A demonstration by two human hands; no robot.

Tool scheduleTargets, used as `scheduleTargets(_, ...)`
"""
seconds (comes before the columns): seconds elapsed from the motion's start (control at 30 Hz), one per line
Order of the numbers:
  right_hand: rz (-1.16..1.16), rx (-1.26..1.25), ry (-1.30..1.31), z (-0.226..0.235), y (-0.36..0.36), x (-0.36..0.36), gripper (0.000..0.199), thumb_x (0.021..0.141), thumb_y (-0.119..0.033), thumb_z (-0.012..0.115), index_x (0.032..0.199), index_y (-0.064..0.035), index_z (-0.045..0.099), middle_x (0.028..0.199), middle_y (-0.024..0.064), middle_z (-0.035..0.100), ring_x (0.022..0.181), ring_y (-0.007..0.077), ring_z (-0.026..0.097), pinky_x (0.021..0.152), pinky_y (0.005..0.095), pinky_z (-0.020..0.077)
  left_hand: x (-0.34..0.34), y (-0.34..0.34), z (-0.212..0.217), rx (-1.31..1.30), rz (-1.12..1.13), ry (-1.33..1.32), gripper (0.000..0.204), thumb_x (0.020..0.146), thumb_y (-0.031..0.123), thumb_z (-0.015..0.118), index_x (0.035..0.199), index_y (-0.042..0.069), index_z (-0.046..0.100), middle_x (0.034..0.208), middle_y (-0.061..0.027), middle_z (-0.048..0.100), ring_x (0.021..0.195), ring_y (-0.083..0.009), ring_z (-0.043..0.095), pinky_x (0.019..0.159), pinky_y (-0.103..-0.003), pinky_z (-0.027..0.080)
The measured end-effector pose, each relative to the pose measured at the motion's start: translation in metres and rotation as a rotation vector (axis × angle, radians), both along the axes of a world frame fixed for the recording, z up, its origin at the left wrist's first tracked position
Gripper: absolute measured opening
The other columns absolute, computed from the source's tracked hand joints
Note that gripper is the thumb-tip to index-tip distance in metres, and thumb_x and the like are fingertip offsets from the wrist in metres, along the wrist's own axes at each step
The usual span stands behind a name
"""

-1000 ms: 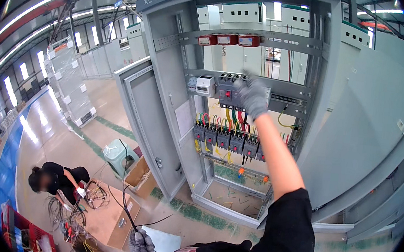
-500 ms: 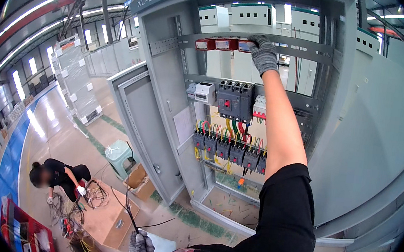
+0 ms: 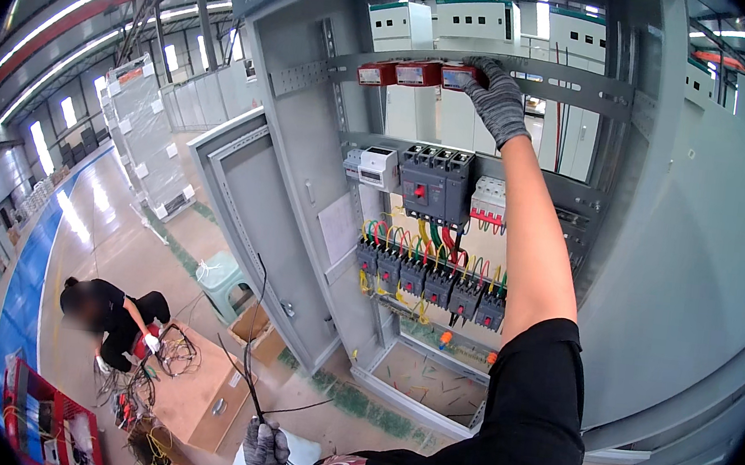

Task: The person gathers and untangles a bundle of black wires on the floor, then walks to an open electrical cabinet and places the wires inside. The person returns to the floor to continue sorting and handling additional wires.

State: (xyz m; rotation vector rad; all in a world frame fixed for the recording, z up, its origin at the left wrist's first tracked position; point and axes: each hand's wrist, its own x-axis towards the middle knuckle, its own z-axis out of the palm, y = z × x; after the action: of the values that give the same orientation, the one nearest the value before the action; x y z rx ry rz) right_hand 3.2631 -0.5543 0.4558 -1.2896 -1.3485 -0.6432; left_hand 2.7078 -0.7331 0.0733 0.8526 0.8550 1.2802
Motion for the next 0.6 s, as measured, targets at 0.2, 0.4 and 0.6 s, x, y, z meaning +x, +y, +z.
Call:
scheduleTargets(0.2, -0.007, 0.008, 0.019, 0.001, 0.003, 0.004, 0.037, 0.076, -0.026, 0.067, 0.106, -0.0046, 0.060, 0.105, 0.0166, 0.060, 0.094, 0.0305, 0.059, 0.085, 0.0346, 0.0462, 0.018, 0.004, 0.017, 0.008, -0.020, 0.041, 0.023, 0.090, 0.029, 0.054, 0.095, 0.007, 0.055, 0.057, -0.0032, 0.054, 0.038, -0.0098, 0.043, 0.034, -0.021, 0.032)
scheduleTargets(0.4, 0.042, 0.137, 0.088, -0.018, 0.015, 0.020, 0.064, 0.064, -0.030, 0.078, 0.114, -0.0013, 0.051, 0.108, 0.0177, 0.057, 0.101, 0.0298, 0.055, 0.091, 0.0352, 0.0433, 0.021, 0.019, -0.013, -0.101, -0.068, 0.151, 0.025, 0.089, 0.031, 0.055, 0.104, 0.012, 0.050, 0.066, 0.0022, 0.049, 0.041, -0.0060, 0.041, 0.035, -0.020, 0.033)
scheduleTargets(0.6, -0.220, 0.115, -0.014, -0.003, 0.011, -0.017, 0.053, 0.073, -0.034, 0.070, 0.110, -0.0006, 0.052, 0.104, 0.0203, 0.055, 0.098, 0.0364, 0.054, 0.087, 0.0403, 0.0440, 0.035, 0.040, 0.005, -0.161, -0.271, 0.203, 0.021, 0.092, 0.028, 0.051, 0.105, 0.012, 0.050, 0.069, 0.0017, 0.051, 0.042, -0.0059, 0.043, 0.035, -0.020, 0.034)
